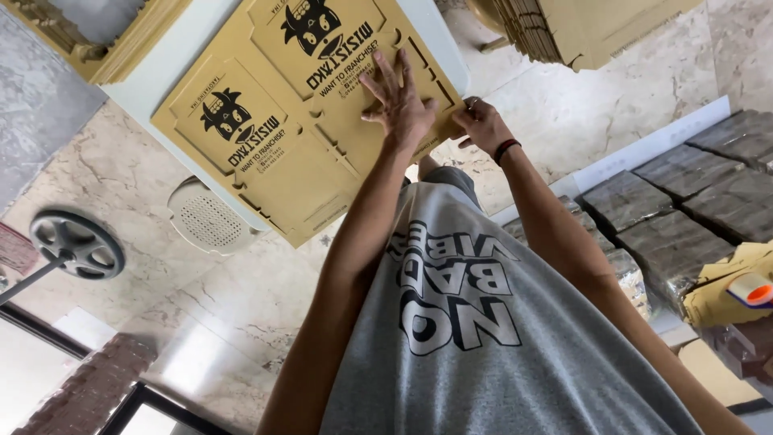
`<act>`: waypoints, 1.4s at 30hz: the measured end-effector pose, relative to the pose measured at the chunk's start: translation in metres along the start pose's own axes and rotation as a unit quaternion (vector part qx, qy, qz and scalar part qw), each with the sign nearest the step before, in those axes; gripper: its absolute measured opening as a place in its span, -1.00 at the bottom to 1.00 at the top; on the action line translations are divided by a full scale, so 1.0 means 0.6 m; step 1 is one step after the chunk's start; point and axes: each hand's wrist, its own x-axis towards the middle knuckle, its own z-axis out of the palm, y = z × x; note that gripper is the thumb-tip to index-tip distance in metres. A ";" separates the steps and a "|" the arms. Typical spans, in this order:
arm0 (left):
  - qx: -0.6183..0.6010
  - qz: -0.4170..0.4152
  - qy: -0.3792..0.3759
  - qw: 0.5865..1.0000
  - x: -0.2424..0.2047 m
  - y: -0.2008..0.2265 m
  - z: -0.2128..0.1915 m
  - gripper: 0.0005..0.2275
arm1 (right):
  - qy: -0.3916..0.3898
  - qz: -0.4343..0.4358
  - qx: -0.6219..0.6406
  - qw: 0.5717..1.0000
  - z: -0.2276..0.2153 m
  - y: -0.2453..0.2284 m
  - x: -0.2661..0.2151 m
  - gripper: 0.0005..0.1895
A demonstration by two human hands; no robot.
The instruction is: The person assembles flat cardboard boxes by folding the side flaps and tucking the tabs into slots to form the box structure. They handle multiple boxes, folding and locking the flaps to create the final shape.
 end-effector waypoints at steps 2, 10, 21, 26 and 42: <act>-0.006 0.024 -0.028 0.999 -0.003 -0.015 -0.015 -0.04 | 0.054 0.044 0.109 0.992 0.014 0.010 -0.003 -0.82; 0.086 0.054 -0.055 0.993 -0.019 0.002 -0.002 0.29 | 0.126 0.049 0.233 0.963 0.052 0.022 0.009 -0.69; 0.064 0.028 -0.081 0.994 -0.030 0.014 -0.024 0.21 | 0.324 -0.130 0.127 0.928 0.121 0.042 0.008 -0.88; 0.057 0.049 -0.071 0.995 -0.031 0.009 -0.015 0.24 | 0.331 -0.289 -0.043 0.897 0.108 0.043 -0.010 -0.84; 0.086 0.045 -0.100 0.990 -0.044 0.008 -0.038 0.20 | -0.036 -0.026 -0.546 0.837 -0.006 -0.024 0.064 -0.43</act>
